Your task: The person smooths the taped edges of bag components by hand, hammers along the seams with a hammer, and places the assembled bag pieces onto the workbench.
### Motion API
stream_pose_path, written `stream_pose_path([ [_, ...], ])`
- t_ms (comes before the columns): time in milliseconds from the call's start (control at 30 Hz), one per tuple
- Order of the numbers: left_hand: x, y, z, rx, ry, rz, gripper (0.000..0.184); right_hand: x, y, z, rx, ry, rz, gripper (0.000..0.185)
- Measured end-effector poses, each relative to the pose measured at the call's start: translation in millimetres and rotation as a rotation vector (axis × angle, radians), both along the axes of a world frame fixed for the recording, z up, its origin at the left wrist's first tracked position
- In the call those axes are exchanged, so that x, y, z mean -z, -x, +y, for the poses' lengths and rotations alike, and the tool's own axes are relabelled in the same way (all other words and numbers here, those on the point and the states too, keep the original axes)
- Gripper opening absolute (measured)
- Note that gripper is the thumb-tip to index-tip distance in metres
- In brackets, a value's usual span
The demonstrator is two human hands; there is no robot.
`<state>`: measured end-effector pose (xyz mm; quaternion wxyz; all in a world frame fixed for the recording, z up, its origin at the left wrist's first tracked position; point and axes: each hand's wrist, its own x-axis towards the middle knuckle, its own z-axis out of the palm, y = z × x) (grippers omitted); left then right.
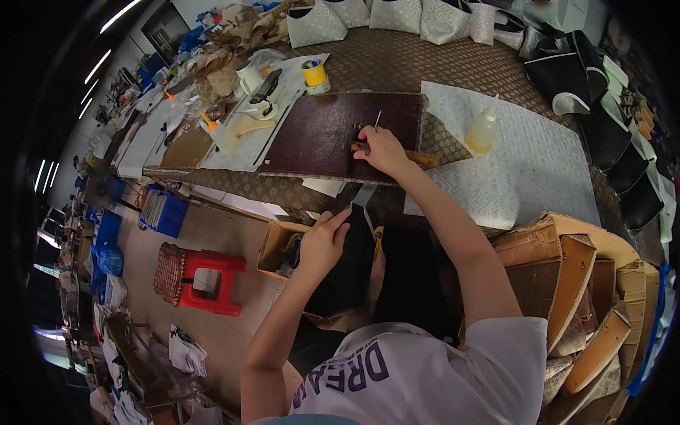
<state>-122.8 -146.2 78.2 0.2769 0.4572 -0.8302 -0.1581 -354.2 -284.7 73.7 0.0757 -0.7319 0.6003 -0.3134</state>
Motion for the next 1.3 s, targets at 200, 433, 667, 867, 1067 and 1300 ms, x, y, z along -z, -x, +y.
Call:
stream_pose_path([
  [200, 2.0, 3.4, 1.2, 0.01, 0.039, -0.07, 0.037, -13.1, -11.0, 17.4, 0.082, 0.002, 0.066, 0.028],
  [433, -5.0, 7.4, -7.5, 0.034, -0.076, -0.187, 0.043, -41.7, -25.8, 82.7, 0.018, 0.138, -0.337, 0.02],
  [667, -4.7, -20.4, -8.3, 0.19, -0.076, 0.058, 0.044, -42.5, -36.8, 123.2, -0.033, 0.203, -0.303, 0.022],
  [867, 0.0, -16.5, 1.9, 0.051, -0.034, 0.077, 0.025, -48.5, -46.7, 124.6, 0.009, 0.019, -0.005, 0.026],
  [1067, -13.6, -24.8, 13.8, -0.009, 0.075, 0.006, 0.022, -29.7, -46.0, 119.8, -0.056, -0.004, 0.162, 0.029],
  [1300, -7.7, -37.2, 24.7, -0.043, -0.107, 0.16, 0.015, -18.5, -52.9, 147.4, -0.282, -0.022, 0.055, 0.023],
])
